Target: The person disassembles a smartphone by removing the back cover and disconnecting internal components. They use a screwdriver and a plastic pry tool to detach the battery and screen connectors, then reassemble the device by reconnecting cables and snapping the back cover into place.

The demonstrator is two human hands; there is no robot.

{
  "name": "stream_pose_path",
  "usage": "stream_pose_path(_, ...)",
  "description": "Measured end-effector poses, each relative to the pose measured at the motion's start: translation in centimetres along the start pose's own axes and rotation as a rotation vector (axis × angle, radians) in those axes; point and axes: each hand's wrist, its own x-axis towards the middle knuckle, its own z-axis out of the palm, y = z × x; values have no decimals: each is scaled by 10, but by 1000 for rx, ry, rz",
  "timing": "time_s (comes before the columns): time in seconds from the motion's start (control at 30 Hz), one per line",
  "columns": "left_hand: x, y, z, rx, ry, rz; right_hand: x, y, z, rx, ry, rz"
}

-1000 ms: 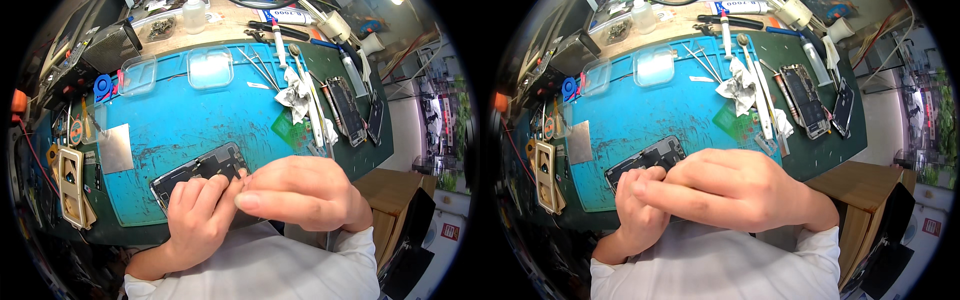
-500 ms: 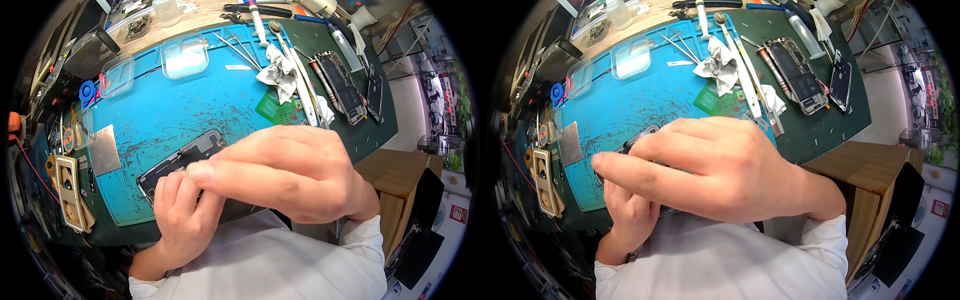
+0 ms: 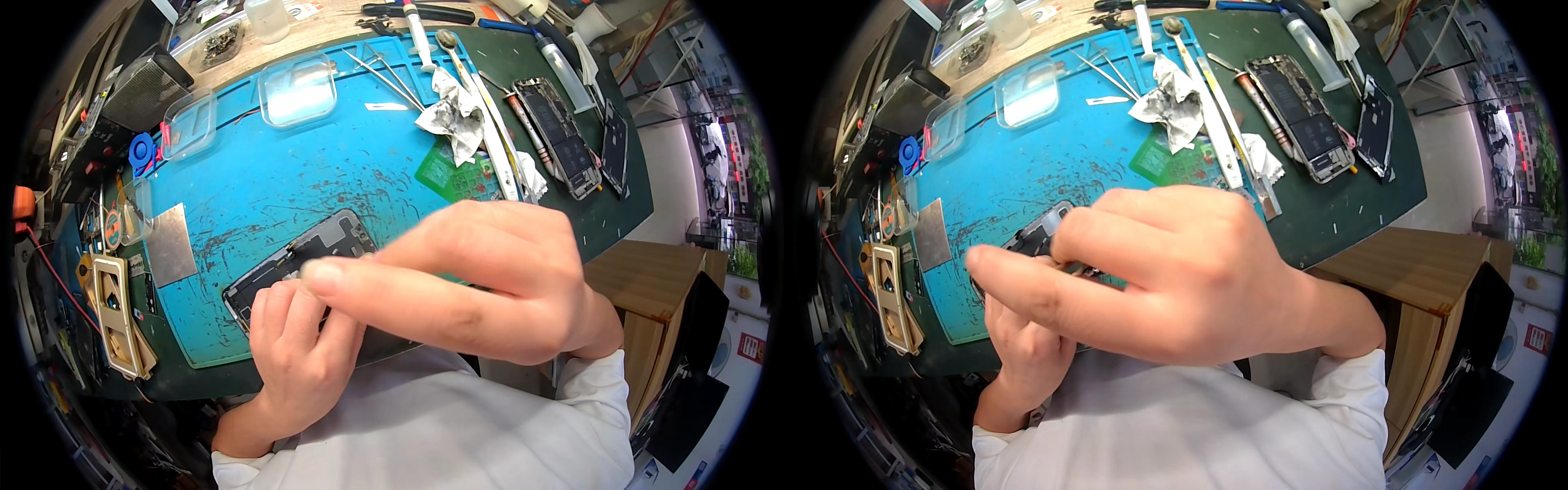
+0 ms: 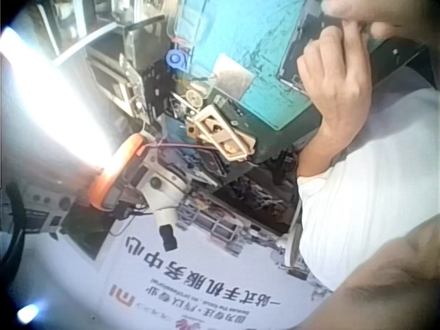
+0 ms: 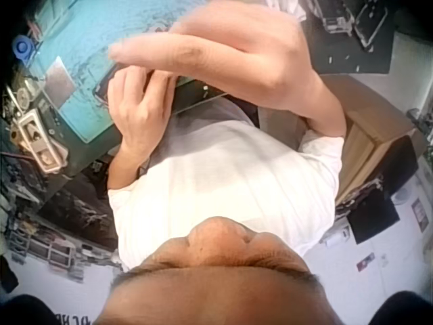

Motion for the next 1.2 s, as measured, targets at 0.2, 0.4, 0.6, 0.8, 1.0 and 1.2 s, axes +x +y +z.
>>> stream_pose_path(0.2,-1,0,0,-5,-1,-13,-2,-12,-7,16,-72,131)
stream_pose_path(0.4,2,1,-1,11,7,-9,0,-9,-1,0,-5,97)
stream_pose_path(0.6,1,1,-2,12,-5,-12,0,-7,0,52,-4,113)
stream_pose_path(0.8,-2,-1,1,-23,-4,-17,0,-4,5,-23,49,43)
stream_pose_path(1.0,-2,-2,1,-30,2,-8,1,-13,-5,13,-54,128)
stream_pose_path(1.2,0,-1,-3,18,-10,16,2,-12,-5,11,21,144)
